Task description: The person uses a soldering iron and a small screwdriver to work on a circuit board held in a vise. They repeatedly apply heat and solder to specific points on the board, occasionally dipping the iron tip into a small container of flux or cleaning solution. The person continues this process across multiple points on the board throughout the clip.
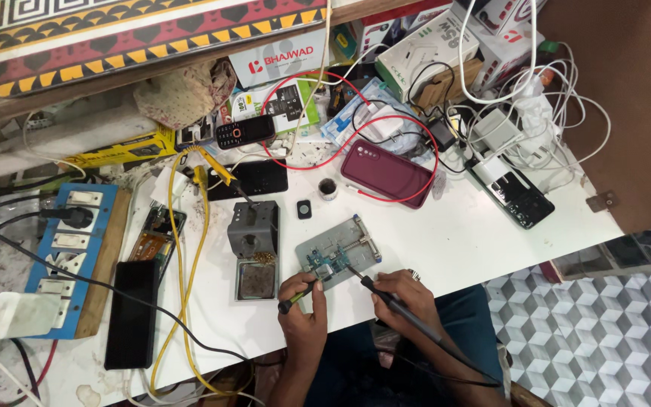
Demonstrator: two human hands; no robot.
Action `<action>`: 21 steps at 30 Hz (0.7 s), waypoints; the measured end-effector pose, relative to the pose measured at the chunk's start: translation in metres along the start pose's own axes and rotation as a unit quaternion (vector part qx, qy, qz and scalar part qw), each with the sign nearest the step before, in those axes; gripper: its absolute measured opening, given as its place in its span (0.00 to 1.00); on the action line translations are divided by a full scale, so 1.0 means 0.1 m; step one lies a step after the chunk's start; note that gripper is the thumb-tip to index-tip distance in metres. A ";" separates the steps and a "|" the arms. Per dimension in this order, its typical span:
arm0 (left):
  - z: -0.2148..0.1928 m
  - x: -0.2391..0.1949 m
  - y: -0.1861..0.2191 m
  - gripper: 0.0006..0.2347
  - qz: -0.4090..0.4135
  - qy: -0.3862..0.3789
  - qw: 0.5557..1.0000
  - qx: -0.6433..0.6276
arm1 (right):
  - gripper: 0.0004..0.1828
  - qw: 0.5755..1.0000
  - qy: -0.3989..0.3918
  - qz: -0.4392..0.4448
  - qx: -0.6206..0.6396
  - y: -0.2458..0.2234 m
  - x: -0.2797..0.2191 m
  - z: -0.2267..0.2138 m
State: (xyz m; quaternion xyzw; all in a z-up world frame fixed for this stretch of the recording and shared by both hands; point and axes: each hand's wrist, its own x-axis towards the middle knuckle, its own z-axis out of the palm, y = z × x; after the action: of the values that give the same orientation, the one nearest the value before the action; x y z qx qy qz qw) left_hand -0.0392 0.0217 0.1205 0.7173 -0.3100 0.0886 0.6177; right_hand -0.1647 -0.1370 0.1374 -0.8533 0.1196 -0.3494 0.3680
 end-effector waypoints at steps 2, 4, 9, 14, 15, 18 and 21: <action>-0.01 -0.03 -0.02 0.12 -0.006 -0.005 1.000 0.004 | 0.14 1.000 0.003 0.001 0.003 -0.02 -0.02 0.00; -0.02 -0.06 -0.01 0.12 -0.013 -0.011 1.000 0.010 | 0.14 1.000 0.002 0.006 0.005 -0.05 -0.02 -0.02; 0.01 -0.01 0.00 0.12 -0.033 0.009 0.999 0.008 | 0.15 1.000 0.003 -0.010 0.000 -0.14 0.11 -0.04; 0.01 -0.06 -0.07 0.12 -0.028 0.015 0.999 0.011 | 0.15 1.000 0.017 -0.002 0.015 -0.19 0.11 -0.05; 0.03 -0.05 -0.08 0.12 -0.019 0.020 1.000 0.009 | 0.15 1.000 0.022 -0.002 0.014 -0.19 0.13 -0.05; 0.05 -0.06 -0.11 0.12 -0.008 0.033 0.999 0.004 | 0.14 0.999 0.041 -0.008 0.012 -0.21 0.14 -0.05; 0.07 -0.07 -0.14 0.13 -0.020 0.036 0.999 0.000 | 0.14 0.998 0.051 -0.019 0.019 -0.21 0.15 -0.04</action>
State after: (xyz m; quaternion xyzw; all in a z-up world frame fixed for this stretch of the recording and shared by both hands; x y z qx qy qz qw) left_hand -0.0386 0.0178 0.1037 0.7199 -0.2730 0.1023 0.6299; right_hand -0.1577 -0.1318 0.1621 -0.8295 0.1152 -0.4014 0.3708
